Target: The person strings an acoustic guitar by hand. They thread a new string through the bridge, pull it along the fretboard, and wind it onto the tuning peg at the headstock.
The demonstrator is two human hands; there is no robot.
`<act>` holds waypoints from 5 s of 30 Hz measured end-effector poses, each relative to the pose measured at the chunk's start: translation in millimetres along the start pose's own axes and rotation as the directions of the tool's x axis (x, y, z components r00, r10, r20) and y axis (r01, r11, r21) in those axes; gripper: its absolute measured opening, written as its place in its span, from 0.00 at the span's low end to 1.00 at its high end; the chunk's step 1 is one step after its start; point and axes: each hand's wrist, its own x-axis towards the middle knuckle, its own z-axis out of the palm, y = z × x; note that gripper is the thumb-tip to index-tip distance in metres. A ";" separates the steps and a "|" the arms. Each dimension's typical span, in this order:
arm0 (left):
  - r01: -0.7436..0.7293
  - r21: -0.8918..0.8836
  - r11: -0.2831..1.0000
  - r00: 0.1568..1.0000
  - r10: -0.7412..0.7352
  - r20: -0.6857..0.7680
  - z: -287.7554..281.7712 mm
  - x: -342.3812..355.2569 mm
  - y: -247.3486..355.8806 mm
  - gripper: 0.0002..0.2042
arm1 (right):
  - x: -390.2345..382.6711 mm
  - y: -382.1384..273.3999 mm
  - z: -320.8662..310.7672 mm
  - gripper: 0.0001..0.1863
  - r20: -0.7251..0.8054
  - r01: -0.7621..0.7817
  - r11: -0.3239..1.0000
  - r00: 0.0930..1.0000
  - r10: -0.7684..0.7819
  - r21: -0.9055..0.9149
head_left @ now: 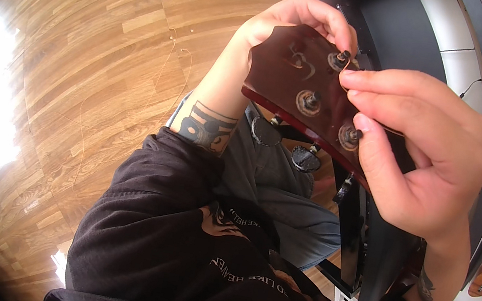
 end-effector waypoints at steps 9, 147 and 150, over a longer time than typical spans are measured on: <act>0.026 -0.175 0.984 0.999 -0.021 0.032 -0.7 8.2 0.1 0.18 | 0.1 0.4 0.5 0.13 -0.015 0.022 1.000 1.000 -0.022 -0.007; -0.081 -0.186 0.979 0.978 0.042 -0.205 9.1 -22.4 -24.7 0.18 | -3.9 3.4 3.1 0.12 -0.094 0.061 0.998 0.994 -0.061 -0.001; -0.205 -0.192 0.960 0.978 0.196 -0.066 5.6 -10.5 -26.4 0.19 | -0.7 2.7 3.4 0.11 -0.097 0.077 0.997 0.992 -0.076 0.009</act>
